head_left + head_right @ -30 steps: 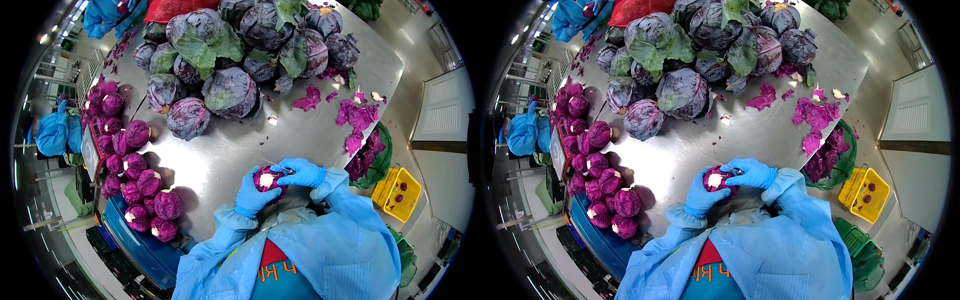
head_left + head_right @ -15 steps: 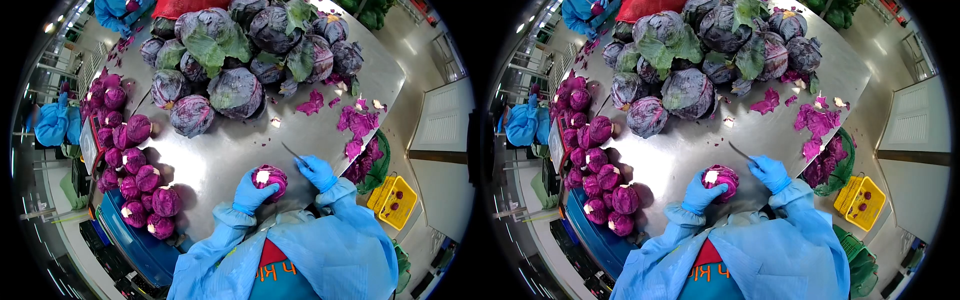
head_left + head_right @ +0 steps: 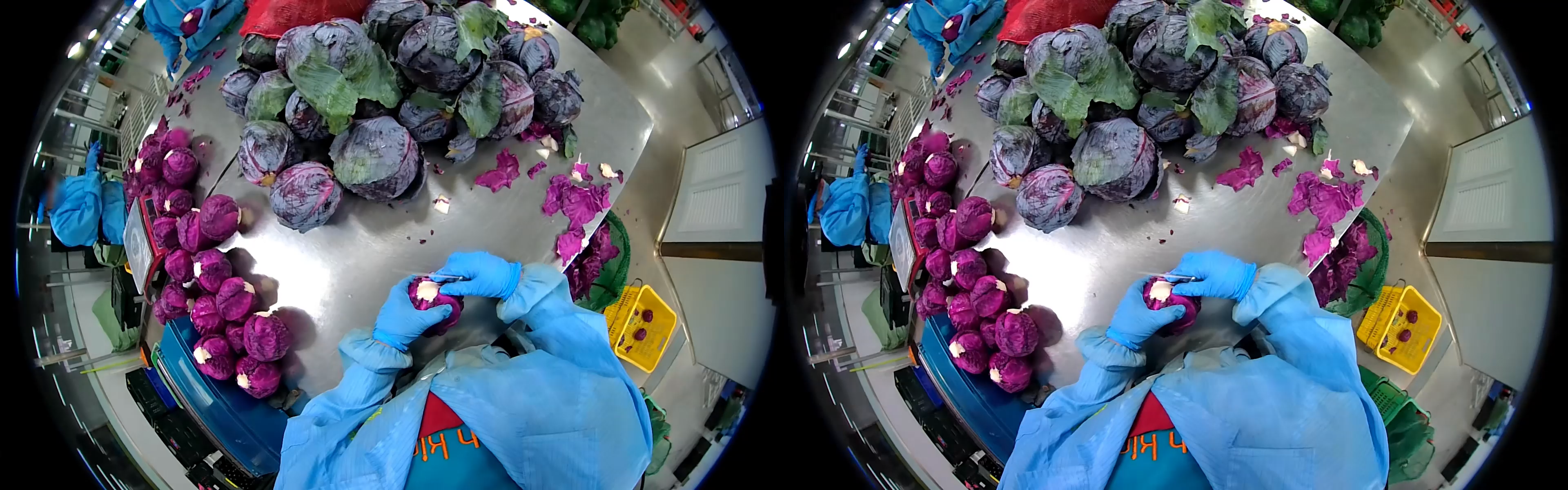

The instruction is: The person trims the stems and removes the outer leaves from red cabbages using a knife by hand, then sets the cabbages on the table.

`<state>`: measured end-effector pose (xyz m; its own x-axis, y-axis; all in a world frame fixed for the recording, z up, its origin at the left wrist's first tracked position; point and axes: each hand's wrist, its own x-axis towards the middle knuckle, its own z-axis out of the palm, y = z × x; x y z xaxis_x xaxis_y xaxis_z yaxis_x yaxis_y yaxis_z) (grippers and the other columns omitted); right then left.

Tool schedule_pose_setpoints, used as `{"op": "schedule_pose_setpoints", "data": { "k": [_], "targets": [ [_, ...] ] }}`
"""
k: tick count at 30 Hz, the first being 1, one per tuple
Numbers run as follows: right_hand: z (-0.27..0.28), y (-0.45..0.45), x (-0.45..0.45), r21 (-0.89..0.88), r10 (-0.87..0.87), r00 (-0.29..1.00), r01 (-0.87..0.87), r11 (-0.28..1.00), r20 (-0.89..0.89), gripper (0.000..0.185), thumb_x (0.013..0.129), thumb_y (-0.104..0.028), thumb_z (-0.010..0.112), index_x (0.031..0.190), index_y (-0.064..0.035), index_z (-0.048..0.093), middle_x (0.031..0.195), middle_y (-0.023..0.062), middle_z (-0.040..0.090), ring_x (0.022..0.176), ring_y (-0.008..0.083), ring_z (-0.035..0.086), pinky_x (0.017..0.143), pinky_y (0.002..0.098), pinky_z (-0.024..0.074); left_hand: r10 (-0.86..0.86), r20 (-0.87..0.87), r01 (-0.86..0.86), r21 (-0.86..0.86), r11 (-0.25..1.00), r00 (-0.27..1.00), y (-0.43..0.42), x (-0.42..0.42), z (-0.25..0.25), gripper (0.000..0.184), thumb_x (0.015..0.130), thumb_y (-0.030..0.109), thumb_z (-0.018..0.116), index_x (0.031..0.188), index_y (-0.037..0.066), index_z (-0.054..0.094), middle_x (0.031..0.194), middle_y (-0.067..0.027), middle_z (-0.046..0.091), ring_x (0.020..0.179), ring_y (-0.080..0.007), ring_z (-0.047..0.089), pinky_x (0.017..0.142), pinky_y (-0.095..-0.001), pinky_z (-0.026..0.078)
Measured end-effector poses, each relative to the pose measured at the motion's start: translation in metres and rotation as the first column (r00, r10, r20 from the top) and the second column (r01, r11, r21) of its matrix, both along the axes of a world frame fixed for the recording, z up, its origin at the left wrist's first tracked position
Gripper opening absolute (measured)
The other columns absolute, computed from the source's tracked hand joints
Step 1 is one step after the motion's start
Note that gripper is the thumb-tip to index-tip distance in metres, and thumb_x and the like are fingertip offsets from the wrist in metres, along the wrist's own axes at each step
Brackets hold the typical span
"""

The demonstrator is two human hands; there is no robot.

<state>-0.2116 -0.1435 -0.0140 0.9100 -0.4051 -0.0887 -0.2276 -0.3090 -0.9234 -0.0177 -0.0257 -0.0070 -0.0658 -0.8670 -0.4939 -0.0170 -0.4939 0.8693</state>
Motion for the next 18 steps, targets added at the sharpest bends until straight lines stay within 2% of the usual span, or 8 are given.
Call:
{"op": "schedule_pose_setpoints", "data": {
  "k": [2, 5, 6, 9, 12, 15, 16, 18],
  "targets": [
    [0.007, 0.003, 0.001, -0.218, 0.004, 0.999, -0.014, 0.976, -0.048, 0.034, 0.088, -0.035, 0.063, 0.114, -0.0132, 0.064, 0.09, 0.01, 0.061, 0.081, 0.0286, 0.062, 0.069, 0.0371, 0.0502, -0.039, -0.014, 0.039, -0.035, 0.999, 0.999, -0.001, -0.001, -0.005, 0.074, 0.062, 0.033, 0.086, 0.12, -0.001, 0.055, 0.106, -0.0111, 0.066, 0.095, -0.0194, 0.064, 0.085, -0.0333, 0.051],
    [0.005, 0.013, -0.001, -0.47, -0.038, 0.999, 0.023, 0.883, -0.023, 0.036, 0.085, -0.029, 0.067, 0.117, -0.0132, 0.062, 0.091, 0.0068, 0.061, 0.075, 0.0288, 0.061, 0.065, 0.0362, 0.05, -0.005, 0.163, 0.006, -0.002, 1.0, 0.987, 0.0, -0.004, 0.006, 0.07, 0.066, 0.022, 0.084, 0.126, 0.002, 0.053, 0.112, -0.0089, 0.064, 0.099, -0.0157, 0.062, 0.089, -0.0316, 0.051],
    [0.003, 0.015, -0.003, -0.54, -0.055, 0.998, 0.046, 0.84, 0.0, 0.038, 0.083, -0.027, 0.069, 0.118, -0.0131, 0.062, 0.092, 0.0056, 0.062, 0.072, 0.0289, 0.06, 0.064, 0.0355, 0.0499, 0.01, 0.173, -0.013, 0.012, 1.0, 0.985, -0.001, -0.004, 0.005, 0.071, 0.065, 0.025, 0.085, 0.124, 0.001, 0.054, 0.11, -0.0094, 0.065, 0.098, -0.0167, 0.063, 0.087, -0.0318, 0.051],
    [-0.006, 0.02, -0.022, -0.448, -0.165, 0.984, 0.119, 0.886, -0.065, 0.033, 0.085, -0.026, 0.068, 0.116, -0.0134, 0.064, 0.092, 0.0052, 0.062, 0.074, 0.0262, 0.062, 0.064, 0.0337, 0.0498, 0.072, 0.172, -0.084, 0.064, 0.994, 0.983, 0.002, -0.001, 0.003, 0.077, 0.062, 0.034, 0.087, 0.122, -0.002, 0.054, 0.107, -0.0111, 0.066, 0.097, -0.0192, 0.064, 0.085, -0.0321, 0.052],
    [-0.014, 0.037, -0.036, -0.144, -0.477, 0.875, 0.464, 0.874, -0.08, 0.033, 0.084, -0.022, 0.071, 0.115, -0.0117, 0.067, 0.095, 0.0047, 0.064, 0.079, 0.0202, 0.064, 0.069, 0.0309, 0.0497, 0.122, 0.096, -0.13, 0.073, 0.989, 0.988, 0.008, 0.0, -0.004, 0.088, 0.059, 0.034, 0.089, 0.127, -0.005, 0.048, 0.114, -0.0145, 0.062, 0.101, -0.0207, 0.062, 0.088, -0.0314, 0.051],
    [-0.007, 0.032, -0.02, 0.445, -0.505, 0.858, 0.488, 0.751, -0.09, 0.036, 0.078, -0.021, 0.078, 0.112, -0.0106, 0.069, 0.099, 0.0065, 0.066, 0.087, 0.0167, 0.064, 0.078, 0.0297, 0.0509, 0.093, 0.141, -0.102, 0.061, 0.993, 0.986, 0.012, 0.001, -0.007, 0.092, 0.057, 0.035, 0.09, 0.128, -0.006, 0.047, 0.115, -0.0151, 0.061, 0.102, -0.0205, 0.062, 0.089, -0.032, 0.051],
    [0.001, 0.033, -0.014, 0.441, -0.471, 0.88, 0.447, 0.778, -0.062, 0.043, 0.075, -0.023, 0.081, 0.115, -0.0109, 0.068, 0.096, 0.0065, 0.066, 0.092, 0.0157, 0.061, 0.084, 0.0299, 0.0489, 0.083, 0.103, -0.086, 0.024, 0.996, 0.991, 0.013, 0.002, -0.009, 0.09, 0.058, 0.032, 0.09, 0.128, -0.005, 0.047, 0.116, -0.0142, 0.061, 0.102, -0.0199, 0.061, 0.09, -0.0319, 0.05],
    [-0.006, 0.037, -0.009, 0.317, -0.376, 0.926, 0.36, 0.878, -0.009, 0.045, 0.075, -0.027, 0.08, 0.115, -0.0113, 0.068, 0.096, 0.0067, 0.064, 0.091, 0.0188, 0.061, 0.083, 0.0311, 0.0483, 0.065, 0.03, -0.064, -0.046, 0.997, 0.997, 0.017, 0.0, -0.015, 0.084, 0.06, 0.026, 0.09, 0.127, -0.003, 0.048, 0.116, -0.0123, 0.061, 0.102, -0.0188, 0.061, 0.092, -0.0315, 0.049]
  ]
}}
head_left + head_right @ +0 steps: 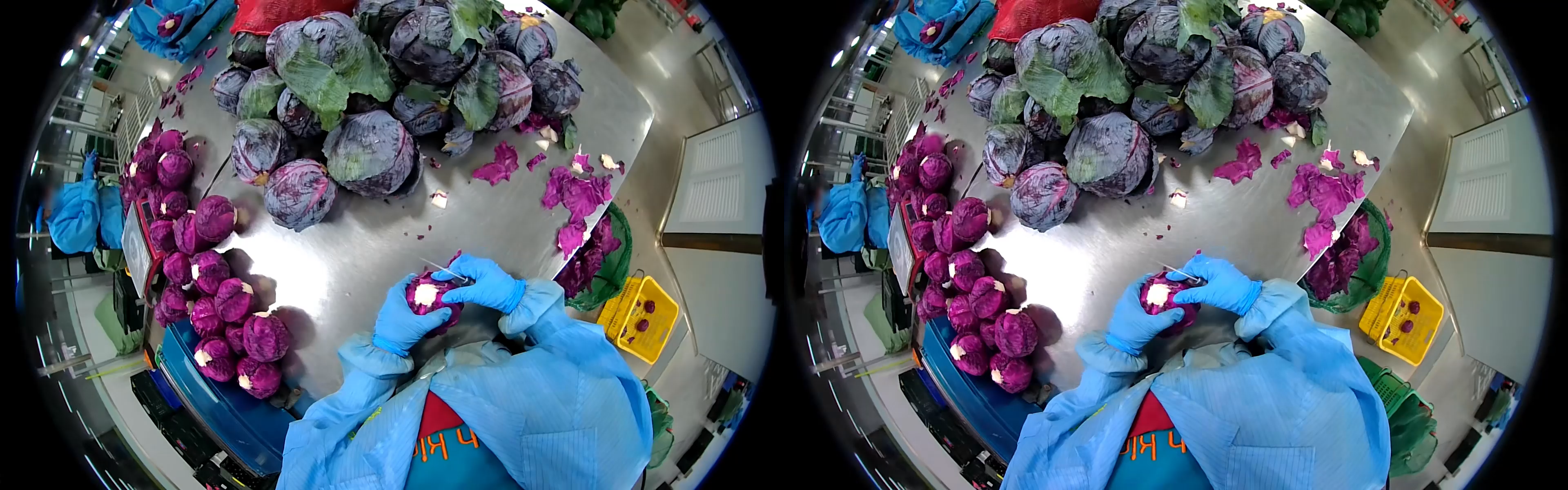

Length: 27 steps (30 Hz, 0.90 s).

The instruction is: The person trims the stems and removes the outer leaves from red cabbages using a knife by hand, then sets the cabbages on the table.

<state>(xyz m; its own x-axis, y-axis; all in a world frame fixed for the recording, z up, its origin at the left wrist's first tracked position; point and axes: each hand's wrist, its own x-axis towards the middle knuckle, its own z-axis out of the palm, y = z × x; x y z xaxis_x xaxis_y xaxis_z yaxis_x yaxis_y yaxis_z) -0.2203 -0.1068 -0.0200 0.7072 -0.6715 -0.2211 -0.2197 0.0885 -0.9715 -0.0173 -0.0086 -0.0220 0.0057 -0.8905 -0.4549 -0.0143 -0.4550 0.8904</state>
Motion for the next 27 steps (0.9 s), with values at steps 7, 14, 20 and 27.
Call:
{"op": "schedule_pose_setpoints", "data": {
  "k": [7, 14, 20, 27],
  "targets": [
    [0.02, 0.012, -0.009, -0.127, 0.018, 0.958, -0.057, 0.99, -0.286, 0.04, 0.076, -0.033, 0.078, 0.107, -0.0094, 0.069, 0.094, 0.0097, 0.063, 0.089, 0.024, 0.062, 0.079, 0.0346, 0.0488, -0.037, 0.436, 0.036, 0.01, 0.999, 0.899, 0.008, -0.018, 0.025, 0.101, 0.054, 0.038, 0.092, 0.133, -0.002, 0.042, 0.119, -0.016, 0.057, 0.106, -0.0238, 0.06, 0.09, -0.0341, 0.05],
    [0.02, 0.009, -0.01, 0.033, 0.016, 0.944, -0.005, 0.999, -0.329, 0.038, 0.075, -0.032, 0.079, 0.102, -0.0081, 0.067, 0.093, 0.0092, 0.065, 0.082, 0.0234, 0.062, 0.078, 0.0337, 0.0494, -0.043, 0.553, 0.078, -0.039, 0.996, 0.832, 0.008, -0.019, 0.026, 0.103, 0.051, 0.049, 0.089, 0.133, 0.004, 0.045, 0.116, -0.0153, 0.058, 0.103, -0.0265, 0.062, 0.087, -0.0359, 0.051],
    [0.006, 0.003, -0.018, -0.2, 0.156, 0.985, -0.169, 0.965, -0.08, 0.038, 0.079, -0.036, 0.075, 0.1, -0.0069, 0.063, 0.09, 0.0097, 0.06, 0.08, 0.0256, 0.06, 0.073, 0.0356, 0.0479, -0.1, 0.587, 0.1, 0.032, 0.994, 0.803, 0.004, -0.022, 0.032, 0.1, 0.05, 0.05, 0.089, 0.13, 0.007, 0.048, 0.114, -0.0146, 0.058, 0.103, -0.0283, 0.062, 0.084, -0.0375, 0.051],
    [0.016, -0.007, -0.021, -0.175, 0.328, 0.899, -0.387, 0.905, -0.291, 0.036, 0.085, -0.042, 0.067, 0.092, -0.0073, 0.06, 0.086, 0.0112, 0.057, 0.077, 0.0271, 0.058, 0.069, 0.0371, 0.0463, -0.084, 0.624, 0.091, 0.021, 0.996, 0.777, 0.003, -0.03, 0.039, 0.097, 0.05, 0.052, 0.087, 0.129, 0.009, 0.051, 0.112, -0.0146, 0.058, 0.101, -0.0304, 0.063, 0.084, -0.039, 0.051]
  ]
}}
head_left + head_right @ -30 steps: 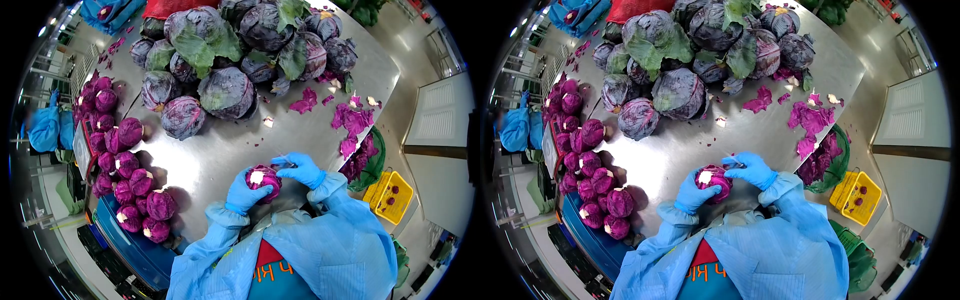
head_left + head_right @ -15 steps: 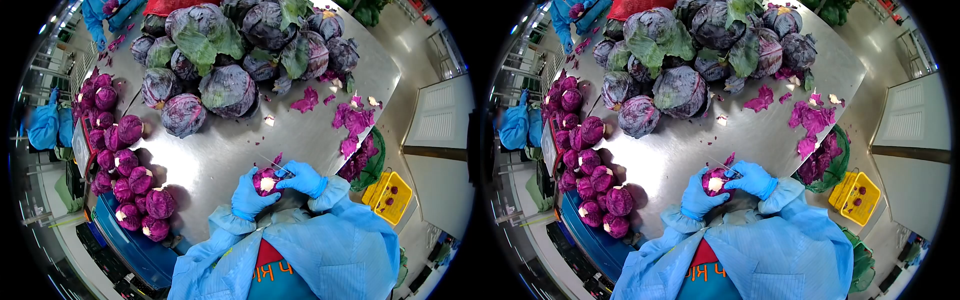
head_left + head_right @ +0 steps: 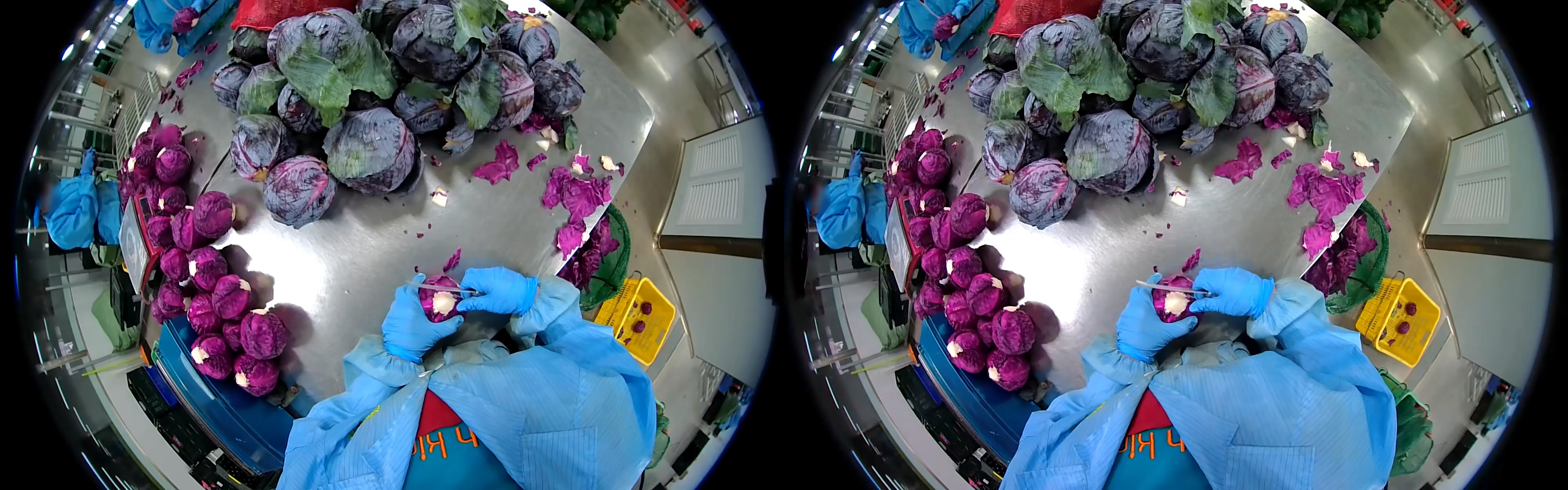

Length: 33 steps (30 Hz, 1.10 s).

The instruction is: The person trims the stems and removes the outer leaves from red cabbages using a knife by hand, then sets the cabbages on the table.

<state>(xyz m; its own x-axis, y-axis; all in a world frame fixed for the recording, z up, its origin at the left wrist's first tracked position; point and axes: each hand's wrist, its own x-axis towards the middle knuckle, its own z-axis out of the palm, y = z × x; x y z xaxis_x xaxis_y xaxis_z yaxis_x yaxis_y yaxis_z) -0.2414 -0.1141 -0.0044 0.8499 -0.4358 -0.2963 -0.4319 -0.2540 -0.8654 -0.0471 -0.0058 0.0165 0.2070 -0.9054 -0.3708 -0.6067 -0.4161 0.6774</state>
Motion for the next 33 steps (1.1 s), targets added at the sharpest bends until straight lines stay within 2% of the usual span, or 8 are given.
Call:
{"op": "schedule_pose_setpoints", "data": {
  "k": [4, 8, 9, 12, 17, 24, 29, 33],
  "targets": [
    [-0.004, 0.02, -0.012, 0.111, -0.047, 0.999, 0.047, 0.993, -0.006, 0.034, 0.084, -0.04, 0.069, 0.089, -0.0071, 0.062, 0.084, 0.0113, 0.06, 0.074, 0.0256, 0.06, 0.066, 0.0367, 0.0469, -0.021, 0.051, 0.021, 0.0, 1.0, 0.998, -0.001, 0.002, 0.0, 0.098, 0.051, 0.047, 0.089, 0.131, 0.006, 0.048, 0.114, -0.014, 0.059, 0.103, -0.0274, 0.063, 0.087, -0.0373, 0.051],
    [0.006, 0.013, -0.032, 0.287, 0.083, 0.964, -0.007, 0.958, -0.251, 0.035, 0.079, -0.04, 0.073, 0.09, -0.0069, 0.066, 0.087, 0.0106, 0.066, 0.074, 0.0205, 0.062, 0.065, 0.0346, 0.0485, 0.067, -0.261, -0.055, 0.053, 0.997, 0.963, 0.001, 0.015, -0.029, 0.098, 0.053, 0.038, 0.091, 0.13, -0.003, 0.046, 0.118, -0.0153, 0.059, 0.104, -0.0226, 0.062, 0.09, -0.0338, 0.05],
    [0.009, 0.011, -0.032, 0.387, -0.012, 0.973, 0.103, 0.916, -0.231, 0.043, 0.075, -0.039, 0.078, 0.101, -0.006, 0.067, 0.097, 0.01, 0.067, 0.082, 0.0155, 0.062, 0.072, 0.0308, 0.0497, 0.07, -0.258, -0.057, 0.055, 0.997, 0.964, -0.001, 0.015, -0.024, 0.097, 0.054, 0.037, 0.092, 0.129, -0.005, 0.046, 0.118, -0.0158, 0.06, 0.104, -0.0218, 0.061, 0.091, -0.033, 0.05],
    [0.018, 0.015, -0.008, 0.201, -0.451, 0.892, 0.435, 0.878, 0.04, 0.05, 0.073, -0.033, 0.082, 0.11, -0.0054, 0.065, 0.102, 0.0076, 0.066, 0.09, 0.0124, 0.06, 0.08, 0.028, 0.0492, 0.054, -0.275, -0.035, 0.072, 0.997, 0.96, -0.006, 0.017, -0.02, 0.097, 0.055, 0.035, 0.091, 0.129, -0.007, 0.045, 0.117, -0.0166, 0.06, 0.105, -0.0215, 0.061, 0.092, -0.0322, 0.049],
    [-0.023, 0.0, 0.016, 0.599, -0.401, 0.907, 0.252, 0.76, 0.128, 0.043, 0.079, -0.016, 0.078, 0.118, -0.0066, 0.064, 0.107, 0.0058, 0.066, 0.101, 0.0149, 0.059, 0.091, 0.0308, 0.0468, 0.01, -0.318, 0.014, 0.073, 0.997, 0.948, -0.008, 0.025, -0.033, 0.097, 0.056, 0.035, 0.09, 0.131, -0.008, 0.044, 0.116, -0.0169, 0.061, 0.105, -0.022, 0.061, 0.092, -0.0323, 0.049],
    [-0.009, -0.012, 0.015, -0.022, -0.083, 0.978, 0.088, 0.996, 0.192, 0.035, 0.087, -0.027, 0.067, 0.119, -0.0115, 0.062, 0.096, 0.0098, 0.064, 0.086, 0.0258, 0.064, 0.076, 0.0354, 0.0511, 0.053, -0.26, -0.018, 0.135, 0.991, 0.964, -0.016, 0.017, -0.014, 0.09, 0.057, 0.037, 0.089, 0.126, -0.006, 0.049, 0.113, -0.0157, 0.063, 0.102, -0.0219, 0.063, 0.088, -0.0328, 0.051],
    [-0.004, 0.007, 0.014, -0.481, -0.064, 0.997, 0.078, 0.873, 0.046, 0.039, 0.087, -0.03, 0.062, 0.122, -0.0141, 0.058, 0.084, 0.0083, 0.059, 0.068, 0.0294, 0.061, 0.057, 0.0396, 0.0491, 0.016, -0.214, 0.016, 0.15, 0.989, 0.977, -0.022, 0.015, -0.002, 0.083, 0.057, 0.038, 0.088, 0.122, 0.0, 0.054, 0.11, -0.0163, 0.065, 0.097, -0.0232, 0.066, 0.083, -0.0332, 0.052],
    [-0.021, 0.031, 0.002, -0.581, -0.161, 0.984, 0.179, 0.794, 0.083, 0.043, 0.085, -0.029, 0.064, 0.124, -0.0154, 0.056, 0.082, 0.0067, 0.059, 0.06, 0.0271, 0.059, 0.05, 0.0386, 0.0463, -0.051, -0.067, 0.062, 0.177, 0.982, 0.996, -0.021, 0.008, -0.005, 0.085, 0.056, 0.044, 0.087, 0.124, 0.005, 0.055, 0.109, -0.0186, 0.065, 0.096, -0.0285, 0.066, 0.083, -0.0349, 0.052]
  ]
}}
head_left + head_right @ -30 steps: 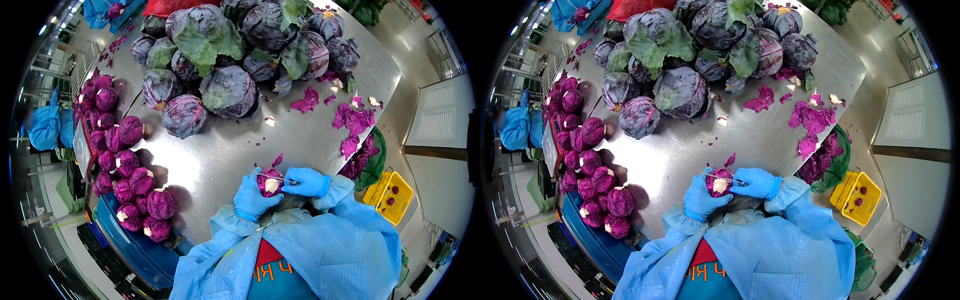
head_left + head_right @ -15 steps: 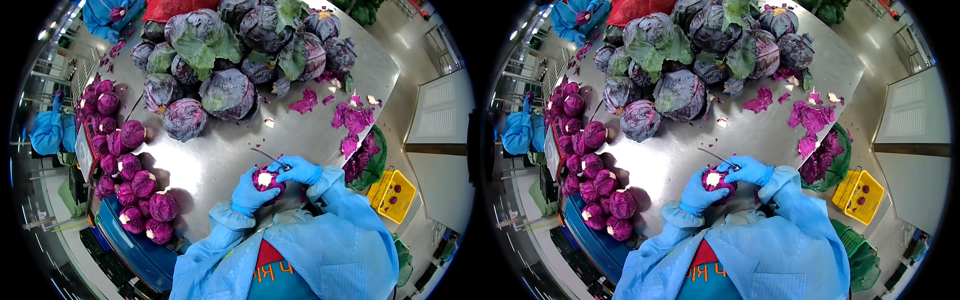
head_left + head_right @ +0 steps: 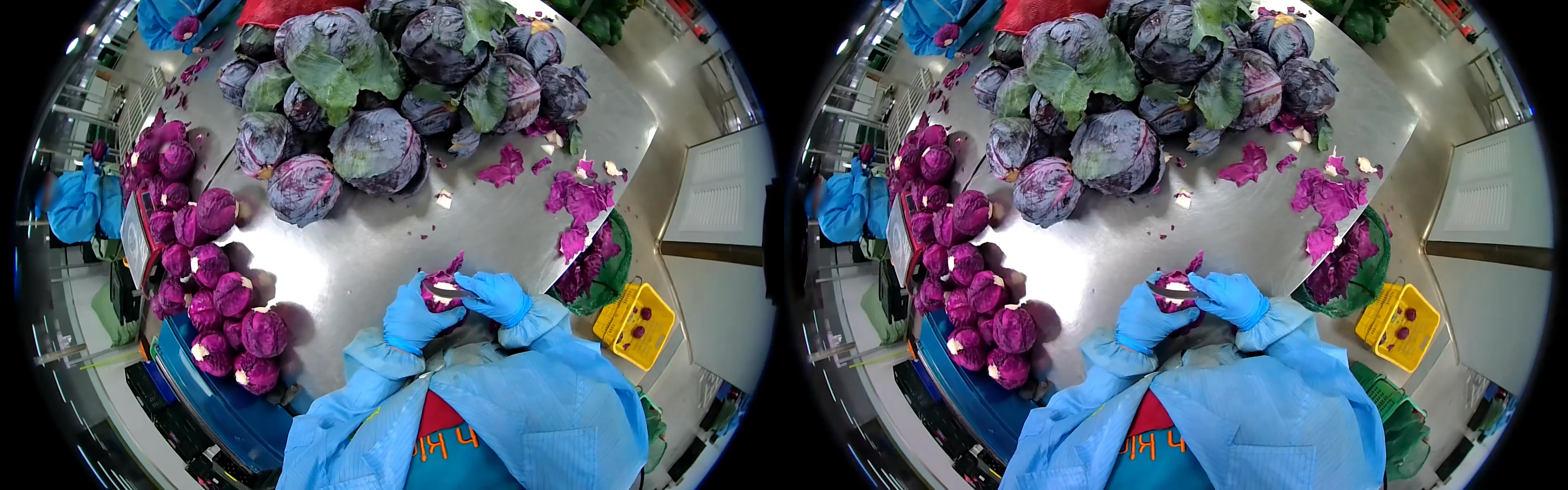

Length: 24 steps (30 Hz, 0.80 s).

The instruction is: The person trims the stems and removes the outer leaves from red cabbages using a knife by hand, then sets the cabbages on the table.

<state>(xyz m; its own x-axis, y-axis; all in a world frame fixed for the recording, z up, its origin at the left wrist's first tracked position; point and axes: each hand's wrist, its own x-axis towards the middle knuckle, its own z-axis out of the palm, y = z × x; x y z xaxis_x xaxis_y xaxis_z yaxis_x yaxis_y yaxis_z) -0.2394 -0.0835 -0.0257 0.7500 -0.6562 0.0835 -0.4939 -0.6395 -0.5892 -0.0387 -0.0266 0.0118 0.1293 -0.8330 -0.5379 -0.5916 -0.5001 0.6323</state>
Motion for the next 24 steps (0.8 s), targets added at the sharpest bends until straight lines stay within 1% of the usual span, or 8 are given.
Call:
{"op": "schedule_pose_setpoints", "data": {
  "k": [3, 6, 10, 13, 17, 18, 21, 24],
  "targets": [
    [-0.008, 0.011, 0.0, 0.096, -0.129, 0.982, 0.116, 0.989, 0.138, 0.04, 0.085, -0.032, 0.065, 0.121, -0.0159, 0.06, 0.079, 0.0068, 0.057, 0.063, 0.0276, 0.058, 0.053, 0.0376, 0.0465, -0.002, 0.099, -0.001, 0.028, 1.0, 0.995, -0.001, -0.003, 0.014, 0.093, 0.053, 0.05, 0.087, 0.128, 0.006, 0.053, 0.112, -0.02, 0.062, 0.101, -0.0317, 0.064, 0.086, -0.037, 0.051],
    [-0.006, 0.002, -0.002, 0.397, -0.14, 0.983, 0.081, 0.914, 0.121, 0.036, 0.083, -0.028, 0.07, 0.114, -0.0107, 0.063, 0.085, 0.0057, 0.062, 0.076, 0.0221, 0.063, 0.067, 0.0336, 0.0505, 0.002, 0.073, -0.004, 0.027, 1.0, 0.997, -0.001, 0.001, 0.014, 0.1, 0.051, 0.053, 0.086, 0.131, 0.005, 0.05, 0.117, -0.0206, 0.059, 0.107, -0.0327, 0.06, 0.09, -0.0382, 0.05],
    [-0.012, -0.015, 0.006, 0.895, -0.346, 0.904, -0.081, 0.439, 0.251, 0.043, 0.079, -0.015, 0.078, 0.117, -0.0015, 0.063, 0.109, 0.0081, 0.066, 0.102, 0.0146, 0.059, 0.093, 0.0299, 0.0463, 0.009, 0.011, -0.009, 0.018, 1.0, 1.0, 0.002, 0.005, 0.007, 0.104, 0.051, 0.054, 0.086, 0.133, 0.003, 0.048, 0.12, -0.0204, 0.056, 0.111, -0.0318, 0.058, 0.093, -0.0378, 0.048],
    [-0.006, -0.028, 0.009, 0.929, -0.305, 0.919, -0.138, 0.343, 0.249, 0.046, 0.081, -0.017, 0.076, 0.122, -0.0036, 0.062, 0.111, 0.008, 0.066, 0.102, 0.0153, 0.06, 0.092, 0.0306, 0.0471, 0.013, 0.008, -0.014, 0.028, 1.0, 1.0, 0.0, 0.005, 0.006, 0.104, 0.051, 0.054, 0.086, 0.132, 0.002, 0.048, 0.121, -0.0204, 0.056, 0.111, -0.0311, 0.058, 0.093, -0.0378, 0.048],
    [0.002, -0.035, 0.007, 0.712, -0.054, 0.949, -0.194, 0.674, 0.31, 0.039, 0.089, -0.027, 0.067, 0.124, -0.0099, 0.062, 0.115, 0.0113, 0.066, 0.101, 0.0202, 0.064, 0.088, 0.0316, 0.0492, 0.01, -0.005, -0.01, -0.02, 1.0, 1.0, -0.003, 0.003, 0.002, 0.092, 0.053, 0.05, 0.086, 0.126, 0.003, 0.054, 0.115, -0.0187, 0.061, 0.105, -0.0295, 0.062, 0.089, -0.0369, 0.05],
    [0.002, -0.031, 0.01, 0.492, 0.043, 0.964, -0.173, 0.853, 0.263, 0.037, 0.092, -0.032, 0.06, 0.125, -0.0142, 0.061, 0.105, 0.0111, 0.066, 0.089, 0.025, 0.066, 0.078, 0.0334, 0.0527, 0.01, -0.022, -0.01, 0.0, 1.0, 1.0, -0.008, 0.004, 0.009, 0.089, 0.055, 0.048, 0.086, 0.125, 0.003, 0.055, 0.113, -0.0179, 0.062, 0.103, -0.0288, 0.063, 0.087, -0.0365, 0.051],
    [0.005, -0.02, 0.012, 0.257, 0.033, 0.999, -0.036, 0.966, 0.013, 0.039, 0.092, -0.034, 0.057, 0.128, -0.017, 0.057, 0.093, 0.0095, 0.064, 0.076, 0.0282, 0.064, 0.065, 0.0369, 0.0528, 0.02, -0.036, -0.02, -0.014, 1.0, 0.999, -0.007, 0.005, 0.0, 0.082, 0.055, 0.054, 0.082, 0.118, 0.007, 0.058, 0.107, -0.0184, 0.063, 0.099, -0.0328, 0.064, 0.083, -0.0407, 0.052],
    [0.002, -0.005, 0.011, 0.116, -0.044, 0.997, 0.036, 0.993, 0.07, 0.042, 0.088, -0.027, 0.061, 0.129, -0.018, 0.055, 0.08, 0.008, 0.058, 0.066, 0.028, 0.06, 0.056, 0.039, 0.0488, -0.002, -0.032, 0.001, -0.038, 0.999, 0.999, -0.004, 0.007, -0.013, 0.08, 0.054, 0.056, 0.08, 0.114, 0.008, 0.059, 0.103, -0.0189, 0.064, 0.095, -0.0355, 0.065, 0.08, -0.0433, 0.053]
  ]
}}
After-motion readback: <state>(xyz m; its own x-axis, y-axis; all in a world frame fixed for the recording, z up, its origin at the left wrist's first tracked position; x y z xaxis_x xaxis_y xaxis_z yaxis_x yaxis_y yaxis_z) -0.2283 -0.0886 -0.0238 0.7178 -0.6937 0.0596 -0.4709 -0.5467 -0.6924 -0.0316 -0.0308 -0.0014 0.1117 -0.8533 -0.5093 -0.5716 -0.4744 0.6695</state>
